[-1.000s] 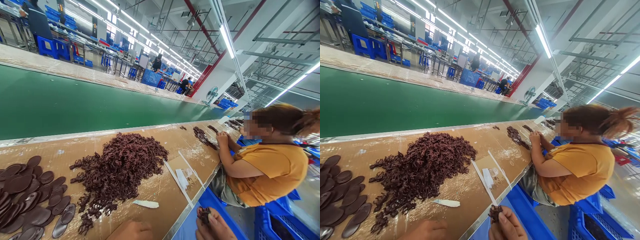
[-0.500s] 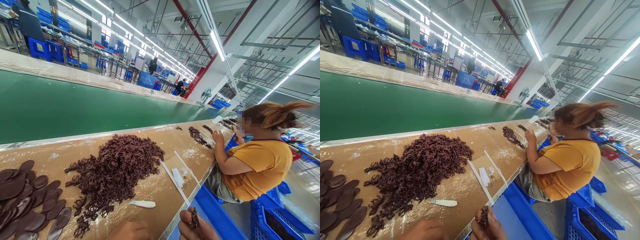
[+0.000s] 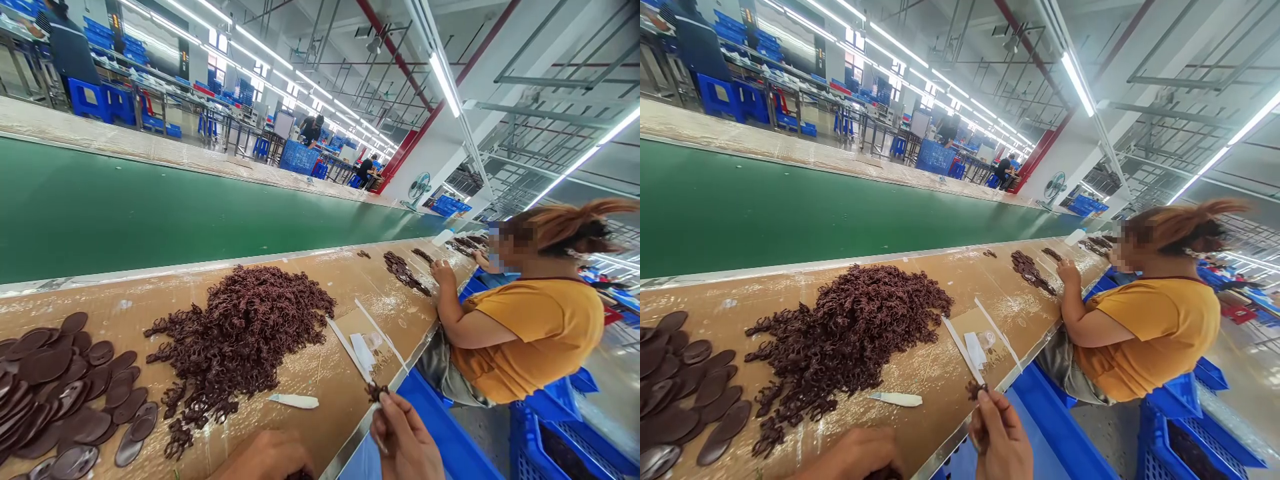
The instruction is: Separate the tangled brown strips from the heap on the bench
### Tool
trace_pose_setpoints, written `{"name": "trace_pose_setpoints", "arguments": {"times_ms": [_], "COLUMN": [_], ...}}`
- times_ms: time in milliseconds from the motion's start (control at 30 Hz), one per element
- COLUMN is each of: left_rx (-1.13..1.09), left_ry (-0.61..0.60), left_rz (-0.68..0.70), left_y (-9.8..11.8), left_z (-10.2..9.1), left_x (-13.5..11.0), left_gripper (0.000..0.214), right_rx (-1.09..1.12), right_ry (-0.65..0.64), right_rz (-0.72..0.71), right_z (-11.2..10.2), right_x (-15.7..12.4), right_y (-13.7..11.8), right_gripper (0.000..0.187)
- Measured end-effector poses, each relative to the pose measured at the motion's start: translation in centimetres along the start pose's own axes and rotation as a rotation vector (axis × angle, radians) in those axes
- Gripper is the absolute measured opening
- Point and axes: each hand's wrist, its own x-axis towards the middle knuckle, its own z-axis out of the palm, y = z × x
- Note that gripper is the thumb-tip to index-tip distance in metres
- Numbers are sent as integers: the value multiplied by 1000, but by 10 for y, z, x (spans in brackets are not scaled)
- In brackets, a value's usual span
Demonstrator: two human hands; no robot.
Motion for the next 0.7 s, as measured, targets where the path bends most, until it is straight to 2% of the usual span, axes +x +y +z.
{"name": "trace_pose_setpoints", "arguments": {"times_ms": [33,100,233,333,400,500,700], "left_rx": [-15,-27,-19,-19,-37,-72,-29], "left_ry": [5,4,0,-5,-7,-13,-23], "left_rz": [-2,-21,-39,-27,-21,-48,-25], "left_y": [-1,-4,-9,-11,-10,-6,-10], "left_z": [1,3,5,6,6,4,7], "left_x": [0,-2,-6,-5,-4,-1,-6], "left_gripper": [13,20,26,29,20,3,17], "right_rx": [-58,-150,-370,-629,-764,-873,-1009], "right_ry": [87,152,128,157,158,147,130], "right_rz": [-64,-122,-215,-262,-270,-256,-250], "right_z": [-1,0,2,5,5,4,-14], "right_x": [13,36,62,63,59,55,53], "right_y": [1,1,-3,-11,-16,-18,-19], "right_gripper": [74,86,83,71,66,71,72]}}
